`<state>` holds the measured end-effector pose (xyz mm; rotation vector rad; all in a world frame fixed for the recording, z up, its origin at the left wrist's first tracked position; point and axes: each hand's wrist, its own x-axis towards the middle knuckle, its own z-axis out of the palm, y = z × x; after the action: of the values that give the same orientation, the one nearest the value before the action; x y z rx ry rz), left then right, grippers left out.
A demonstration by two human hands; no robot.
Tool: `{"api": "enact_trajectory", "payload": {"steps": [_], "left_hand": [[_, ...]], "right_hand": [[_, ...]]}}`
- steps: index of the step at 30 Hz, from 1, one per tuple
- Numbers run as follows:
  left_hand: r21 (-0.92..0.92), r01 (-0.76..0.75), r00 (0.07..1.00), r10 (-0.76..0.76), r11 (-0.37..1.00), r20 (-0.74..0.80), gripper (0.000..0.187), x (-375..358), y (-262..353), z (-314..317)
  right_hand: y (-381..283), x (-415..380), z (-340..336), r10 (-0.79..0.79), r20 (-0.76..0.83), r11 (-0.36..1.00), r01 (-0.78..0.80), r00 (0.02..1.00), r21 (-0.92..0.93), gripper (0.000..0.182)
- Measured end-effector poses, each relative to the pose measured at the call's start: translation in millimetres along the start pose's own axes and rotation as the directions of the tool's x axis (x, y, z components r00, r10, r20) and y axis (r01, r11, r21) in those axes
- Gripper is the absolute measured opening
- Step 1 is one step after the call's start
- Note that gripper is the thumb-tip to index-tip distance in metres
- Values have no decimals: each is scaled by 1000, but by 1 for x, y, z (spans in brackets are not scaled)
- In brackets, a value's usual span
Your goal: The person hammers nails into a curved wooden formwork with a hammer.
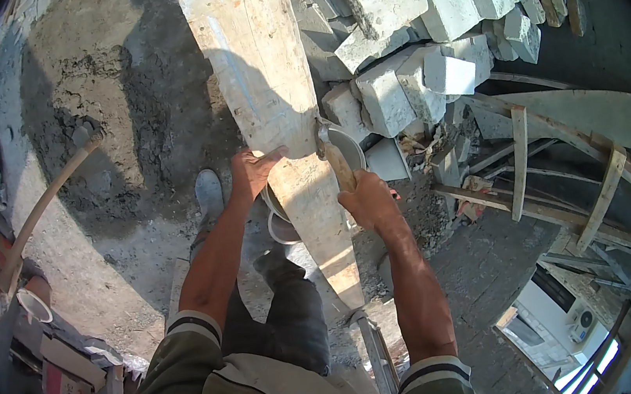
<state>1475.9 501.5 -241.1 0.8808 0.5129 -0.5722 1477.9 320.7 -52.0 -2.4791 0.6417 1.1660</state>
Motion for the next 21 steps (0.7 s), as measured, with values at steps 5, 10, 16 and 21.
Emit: {"api": "enact_trajectory", "payload": {"steps": [5, 10, 16, 21], "left_hand": [[33, -17, 1000, 17, 999, -2, 32, -3, 15, 13], [-75, -7, 994, 15, 997, 104, 38, 4, 9, 1], [-34, 3, 1000, -2, 999, 23, 39, 5, 1, 2], [623, -256, 794, 529, 739, -301, 37, -19, 4, 25]], "right_hand": [[3, 0, -17, -6, 25, 991, 2, 1000, 136, 42], [-18, -3, -20, 42, 72, 990, -51, 997, 133, 37], [35, -13, 38, 136, -45, 965, -122, 990, 232, 38], [54, -14, 35, 80, -55, 973, -66, 995, 222, 35]]}}
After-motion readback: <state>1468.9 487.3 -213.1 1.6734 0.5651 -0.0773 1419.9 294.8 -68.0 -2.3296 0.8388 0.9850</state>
